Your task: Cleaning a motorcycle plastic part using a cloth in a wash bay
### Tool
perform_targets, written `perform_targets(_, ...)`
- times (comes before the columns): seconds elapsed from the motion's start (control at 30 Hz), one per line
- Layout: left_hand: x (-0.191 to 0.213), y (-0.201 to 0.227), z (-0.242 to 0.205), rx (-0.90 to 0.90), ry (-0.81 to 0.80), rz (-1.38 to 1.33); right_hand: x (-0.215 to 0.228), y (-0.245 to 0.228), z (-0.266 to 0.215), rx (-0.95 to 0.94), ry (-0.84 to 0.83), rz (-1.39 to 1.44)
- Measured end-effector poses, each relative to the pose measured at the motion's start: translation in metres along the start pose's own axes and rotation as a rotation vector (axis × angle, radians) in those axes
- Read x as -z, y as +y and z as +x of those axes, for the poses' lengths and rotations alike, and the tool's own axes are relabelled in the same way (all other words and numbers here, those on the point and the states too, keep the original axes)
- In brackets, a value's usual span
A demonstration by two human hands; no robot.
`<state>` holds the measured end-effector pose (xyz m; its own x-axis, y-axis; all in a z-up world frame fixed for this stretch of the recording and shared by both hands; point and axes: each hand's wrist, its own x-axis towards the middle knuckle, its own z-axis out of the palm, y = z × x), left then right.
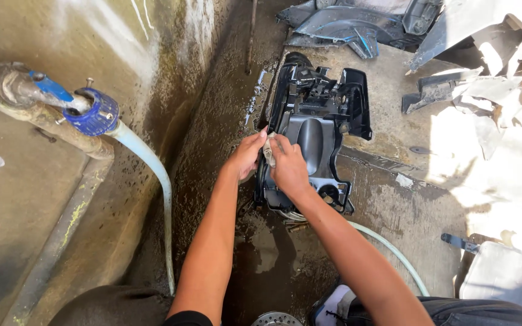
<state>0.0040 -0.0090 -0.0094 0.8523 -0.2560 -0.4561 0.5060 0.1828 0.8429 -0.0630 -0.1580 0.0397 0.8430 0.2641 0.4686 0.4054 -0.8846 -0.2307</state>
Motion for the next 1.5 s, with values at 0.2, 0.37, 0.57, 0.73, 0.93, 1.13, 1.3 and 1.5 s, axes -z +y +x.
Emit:
perform_targets(0.2, -0.004, -0.012, 0.006, -0.131, -0.021, 0.038, 0.011, 0.020, 0.034, -0.633, -0.394, 0.231)
perform_targets(0.37, -0.038, 0.017, -0.050, -0.567, 0.109, 0.476, 0.063, 0.020, 0.097, -0.748, 0.052, 0.680)
perform_targets(0.57, -0.040, -0.001, -0.029, -0.751, 0.168, 0.497, 0.023, 0.048, 0.142, -0.455, 0.084, 0.370)
perform_targets(0.73, -0.033, -0.011, -0.017, -0.754, 0.122, 0.458, -0.013, 0.057, 0.140, -0.452, 0.004, 0.376)
perform_targets(0.93, -0.035, -0.009, -0.018, -0.762, 0.114, 0.454, -0.023, 0.052, 0.103, -0.337, 0.065, 0.365)
perform_targets(1.13, -0.037, -0.010, -0.013, -0.784, 0.116, 0.439, -0.020, 0.056, 0.080, -0.242, -0.038, 0.217)
perform_targets(1.3, -0.038, -0.010, -0.018, -0.776, 0.136, 0.439, -0.011, 0.053, 0.054, -0.171, -0.181, 0.068)
perform_targets(1.5, -0.042, 0.011, -0.039, -0.744, 0.151, 0.476, 0.002, 0.068, 0.094, -0.285, -0.434, 0.020)
